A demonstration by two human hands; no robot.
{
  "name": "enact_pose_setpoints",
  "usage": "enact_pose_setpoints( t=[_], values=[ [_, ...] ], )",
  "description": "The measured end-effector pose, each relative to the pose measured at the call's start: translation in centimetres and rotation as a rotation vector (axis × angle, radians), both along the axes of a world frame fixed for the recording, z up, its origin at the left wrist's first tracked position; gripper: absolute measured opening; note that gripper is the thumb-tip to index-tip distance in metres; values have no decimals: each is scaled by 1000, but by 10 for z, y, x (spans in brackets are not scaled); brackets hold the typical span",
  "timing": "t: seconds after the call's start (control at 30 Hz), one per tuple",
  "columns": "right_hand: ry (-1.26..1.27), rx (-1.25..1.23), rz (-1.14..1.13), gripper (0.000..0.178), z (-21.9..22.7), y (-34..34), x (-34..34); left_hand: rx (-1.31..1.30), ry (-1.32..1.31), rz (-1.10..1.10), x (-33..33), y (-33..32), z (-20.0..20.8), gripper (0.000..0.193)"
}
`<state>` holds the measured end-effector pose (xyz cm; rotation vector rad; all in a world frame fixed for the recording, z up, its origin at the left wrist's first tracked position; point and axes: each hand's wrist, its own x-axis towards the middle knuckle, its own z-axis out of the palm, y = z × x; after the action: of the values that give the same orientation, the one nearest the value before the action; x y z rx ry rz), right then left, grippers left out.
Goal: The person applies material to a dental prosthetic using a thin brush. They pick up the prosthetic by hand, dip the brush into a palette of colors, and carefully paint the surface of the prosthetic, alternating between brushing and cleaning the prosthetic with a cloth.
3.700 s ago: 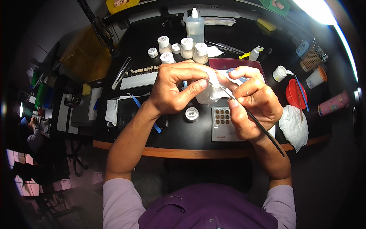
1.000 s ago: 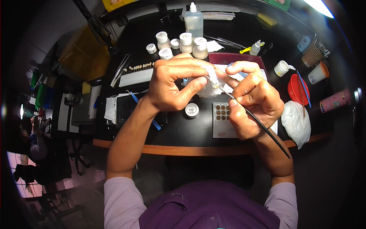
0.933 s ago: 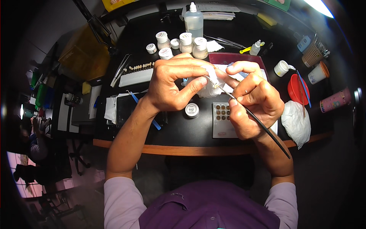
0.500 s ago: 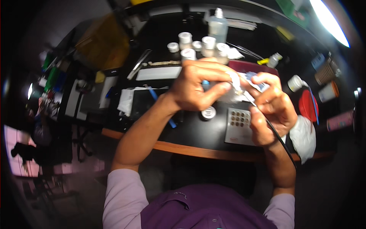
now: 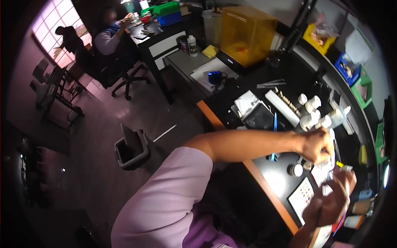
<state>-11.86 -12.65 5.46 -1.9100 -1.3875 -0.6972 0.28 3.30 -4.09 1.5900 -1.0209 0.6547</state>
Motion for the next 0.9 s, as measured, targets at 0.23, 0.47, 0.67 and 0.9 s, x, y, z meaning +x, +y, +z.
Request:
enact_pose_setpoints(
  t=[0.23, 0.47, 0.67, 0.9],
  values=[
    [-303, -282, 236, 72, 69, 165, -33, 83, 147, -62, 3, 4, 12, 13],
    [28, 65, -135, 33, 16, 38, -6, -46, 10, -63, 7, -9, 8, 20],
    [287, 618, -114, 38, -40, -110, 75, -98, 35, 4, -4, 3, 9, 15],
    [459, 810, 19, 10, -60, -112, 75, 177, 168, 0, 17, -1, -2, 19]
  ],
)
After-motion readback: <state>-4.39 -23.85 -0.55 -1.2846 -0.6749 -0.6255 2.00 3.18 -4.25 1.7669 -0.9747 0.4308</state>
